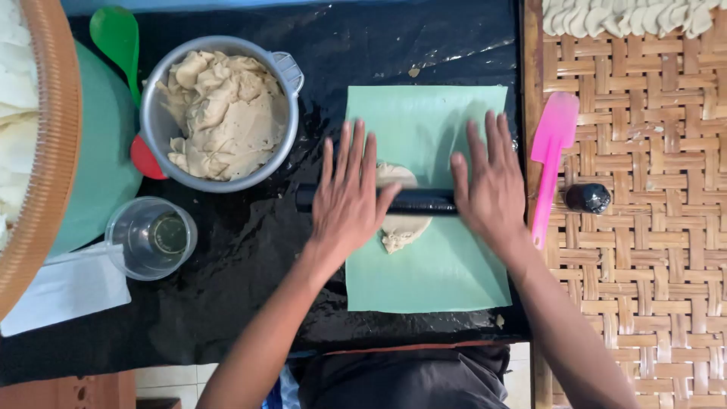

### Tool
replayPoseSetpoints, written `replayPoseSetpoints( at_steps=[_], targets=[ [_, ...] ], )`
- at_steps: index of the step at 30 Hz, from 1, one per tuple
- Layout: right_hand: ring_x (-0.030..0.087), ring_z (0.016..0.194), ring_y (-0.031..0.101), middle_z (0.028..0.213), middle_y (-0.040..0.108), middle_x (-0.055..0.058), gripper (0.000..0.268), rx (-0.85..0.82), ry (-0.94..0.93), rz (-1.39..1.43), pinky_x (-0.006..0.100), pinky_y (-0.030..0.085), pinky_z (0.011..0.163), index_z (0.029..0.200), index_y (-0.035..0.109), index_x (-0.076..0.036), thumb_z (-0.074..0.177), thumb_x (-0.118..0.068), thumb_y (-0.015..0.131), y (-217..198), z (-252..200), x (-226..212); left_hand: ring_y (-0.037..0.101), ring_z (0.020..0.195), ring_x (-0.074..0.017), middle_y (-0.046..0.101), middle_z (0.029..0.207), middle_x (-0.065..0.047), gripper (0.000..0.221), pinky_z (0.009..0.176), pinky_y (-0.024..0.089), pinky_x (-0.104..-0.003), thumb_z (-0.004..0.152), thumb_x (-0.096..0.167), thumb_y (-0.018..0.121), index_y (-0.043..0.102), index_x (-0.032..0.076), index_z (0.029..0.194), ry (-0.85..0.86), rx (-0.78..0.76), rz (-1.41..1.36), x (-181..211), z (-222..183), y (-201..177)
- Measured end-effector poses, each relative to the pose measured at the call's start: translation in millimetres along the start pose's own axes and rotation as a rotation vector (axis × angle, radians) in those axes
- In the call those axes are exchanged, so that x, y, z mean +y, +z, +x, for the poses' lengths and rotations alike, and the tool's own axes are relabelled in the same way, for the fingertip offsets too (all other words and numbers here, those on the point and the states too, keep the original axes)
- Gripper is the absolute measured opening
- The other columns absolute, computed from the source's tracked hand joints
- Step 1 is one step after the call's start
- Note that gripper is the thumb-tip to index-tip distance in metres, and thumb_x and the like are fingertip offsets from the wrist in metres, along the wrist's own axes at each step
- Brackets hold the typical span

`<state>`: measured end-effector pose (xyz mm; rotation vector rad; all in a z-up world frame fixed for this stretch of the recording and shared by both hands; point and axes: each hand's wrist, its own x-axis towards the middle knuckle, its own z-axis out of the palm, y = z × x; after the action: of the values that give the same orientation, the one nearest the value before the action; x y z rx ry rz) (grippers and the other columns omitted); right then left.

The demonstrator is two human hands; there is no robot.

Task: Flattening dough with a rolling pin and cutting it into small circles using a circular cutter.

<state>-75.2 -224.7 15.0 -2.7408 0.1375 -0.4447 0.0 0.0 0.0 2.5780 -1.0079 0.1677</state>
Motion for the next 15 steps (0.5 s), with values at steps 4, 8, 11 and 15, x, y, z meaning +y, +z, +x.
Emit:
replayPoseSetpoints(
  at_steps=[4,8,11,15],
  targets=[
    [0.049,0.149,0.039,0.155,0.044,0.034,0.052,-0.056,-0.001,-0.051,0.054,0.035,0.121,0.148,0.051,0.008,0.108,-0.026,0.053,-6,-45,-11,0.026,0.153,-0.0434,0.029,0.162,-0.030,0.078,0.125,0.020,-0.059,0.101,0.049,0.058,0.042,-0.010,0.150,0.048,0.053,-0.138,9,-54,-4],
    [0.041,0.146,0.046,0.151,0.051,0.024,0.050,-0.079,-0.016,-0.037,0.053,0.039,0.120,0.140,0.056,0.001,0.105,-0.034,0.055,-8,-82,-18,0.046,0.146,-0.0331,0.051,0.151,-0.017,0.058,0.125,0.035,-0.050,0.099,0.034,0.071,0.056,0.001,0.144,-0.010,-0.002,-0.174,13,-87,-5],
    [0.039,0.145,0.048,0.152,0.053,0.023,0.052,-0.091,-0.025,-0.109,0.054,0.036,0.122,0.144,0.053,0.003,0.105,-0.032,0.054,-2,-84,-21,0.047,0.145,-0.0312,0.055,0.150,-0.017,0.055,0.124,0.036,-0.050,0.100,0.028,0.071,0.056,0.001,0.145,0.004,0.027,-0.109,14,-77,-7],
    [0.041,0.148,0.044,0.155,0.049,0.028,0.056,-0.101,-0.032,-0.128,0.055,0.030,0.123,0.151,0.047,0.009,0.108,-0.027,0.046,4,-58,-19,0.040,0.149,-0.0365,0.049,0.153,-0.025,0.062,0.123,0.029,-0.052,0.102,0.032,0.059,0.049,-0.010,0.147,-0.021,0.007,-0.072,13,-49,-7]
  ],
)
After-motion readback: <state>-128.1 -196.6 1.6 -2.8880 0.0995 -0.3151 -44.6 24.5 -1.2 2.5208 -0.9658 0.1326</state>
